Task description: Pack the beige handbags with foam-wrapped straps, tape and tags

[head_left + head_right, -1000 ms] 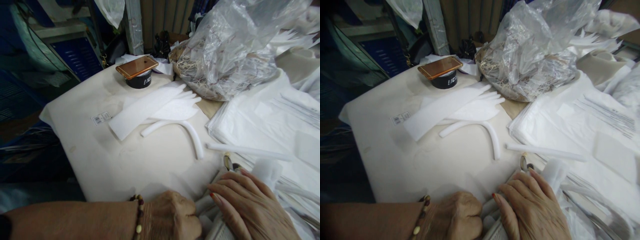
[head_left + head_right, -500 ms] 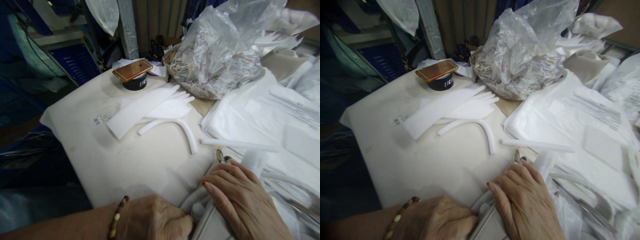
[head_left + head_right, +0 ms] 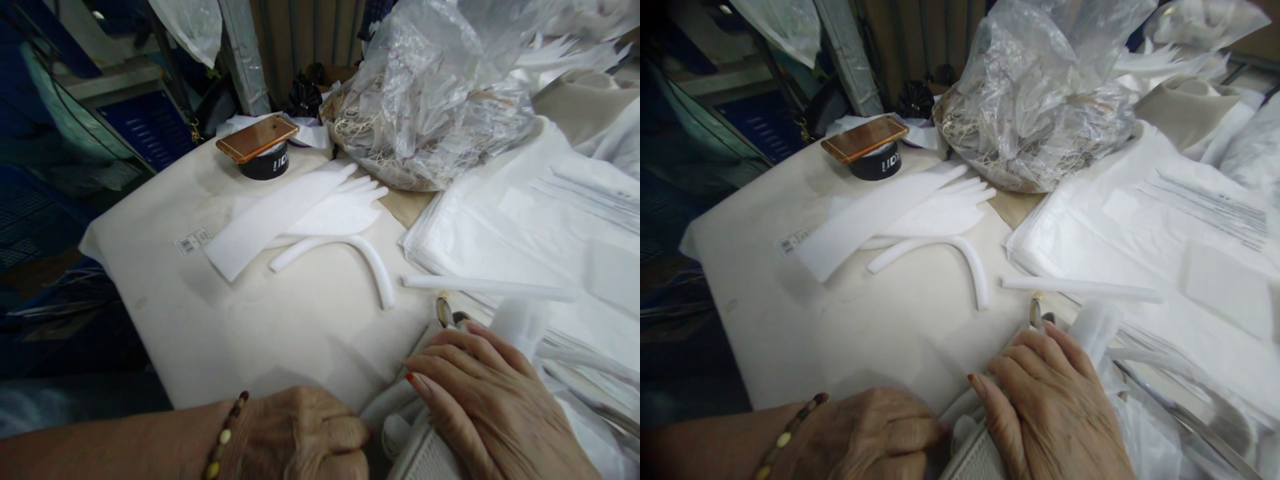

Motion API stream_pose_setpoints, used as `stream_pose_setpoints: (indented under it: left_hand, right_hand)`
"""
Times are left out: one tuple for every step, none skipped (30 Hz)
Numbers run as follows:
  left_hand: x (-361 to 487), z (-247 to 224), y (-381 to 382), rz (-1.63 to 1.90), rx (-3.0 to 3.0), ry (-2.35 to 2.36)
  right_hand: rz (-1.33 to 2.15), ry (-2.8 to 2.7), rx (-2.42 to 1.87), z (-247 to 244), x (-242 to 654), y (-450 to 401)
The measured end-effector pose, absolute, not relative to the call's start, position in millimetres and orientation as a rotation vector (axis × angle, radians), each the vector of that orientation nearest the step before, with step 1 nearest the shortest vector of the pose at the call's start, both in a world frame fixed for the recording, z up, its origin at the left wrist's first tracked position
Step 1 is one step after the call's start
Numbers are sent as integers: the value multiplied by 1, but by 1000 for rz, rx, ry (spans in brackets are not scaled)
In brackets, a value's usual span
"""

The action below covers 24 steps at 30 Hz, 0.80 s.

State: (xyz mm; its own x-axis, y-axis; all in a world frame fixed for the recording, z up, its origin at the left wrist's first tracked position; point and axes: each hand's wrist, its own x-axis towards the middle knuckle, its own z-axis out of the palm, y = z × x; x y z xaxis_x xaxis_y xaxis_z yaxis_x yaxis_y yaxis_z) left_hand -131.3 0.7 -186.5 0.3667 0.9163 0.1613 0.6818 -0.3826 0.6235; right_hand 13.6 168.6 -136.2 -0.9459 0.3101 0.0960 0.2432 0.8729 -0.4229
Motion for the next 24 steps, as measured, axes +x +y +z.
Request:
stream_pose_setpoints:
  left_hand:
    - [-130,-186,5,649,2241,1306]
    - [-129,-185,9,610,2293,1260]
    - [-126,-185,12,576,2335,1245]
    - [-121,-184,15,548,2349,1288]
    - [-116,-183,18,513,2324,1377]
    - [-109,-182,20,472,2245,1495]
    - [-103,-181,21,430,2105,1632]
    - [-97,-180,23,398,1917,1775]
    - [-91,-180,24,381,1722,1891]
    - [-87,-180,25,388,1560,1972]
    - [-84,-182,25,427,1481,1984]
    - [-81,-185,25,496,1457,1965]
    - [-80,-188,25,585,1461,1928]
    - [-80,-192,23,687,1478,1881]
    - [-79,-196,21,794,1494,1826]
    - [-79,-198,18,902,1484,1790]
    - [-79,-200,15,1000,1453,1763]
    - [-79,-199,13,1085,1410,1742]
    - [-78,-196,11,1157,1360,1717]
    - [-78,-192,11,1209,1303,1699]
    - [-78,-186,13,1232,1230,1699]
    - [-77,-180,17,1223,1136,1718]
    - [-77,-173,23,1183,1026,1745]
    - [-77,-166,29,1120,894,1783]
  right_hand:
    - [607,-2886,-430,-137,13,168]
    - [599,-2896,-435,-138,13,167]
    - [593,-2902,-436,-138,12,167]
    - [593,-2915,-440,-138,12,166]
    - [594,-2922,-448,-138,11,166]
    - [596,-2926,-456,-138,10,166]
    - [598,-2926,-461,-137,10,166]
    - [605,-2929,-463,-136,10,166]
    - [610,-2924,-465,-136,9,166]
    - [616,-2926,-470,-135,9,165]
    - [620,-2919,-475,-135,10,165]
    - [627,-2920,-484,-135,10,165]
    - [630,-2913,-496,-135,10,164]
    - [637,-2913,-504,-136,11,164]
    - [644,-2914,-511,-136,11,164]
    - [652,-2916,-518,-136,11,164]
    - [660,-2915,-523,-136,12,164]
    - [668,-2912,-531,-136,12,164]
    - [676,-2906,-539,-135,13,164]
    - [686,-2901,-544,-135,13,164]
    - [695,-2900,-552,-135,13,164]
    - [696,-2903,-562,-135,13,163]
    - [688,-2907,-578,-136,13,163]
    - [670,-2910,-595,-136,13,163]
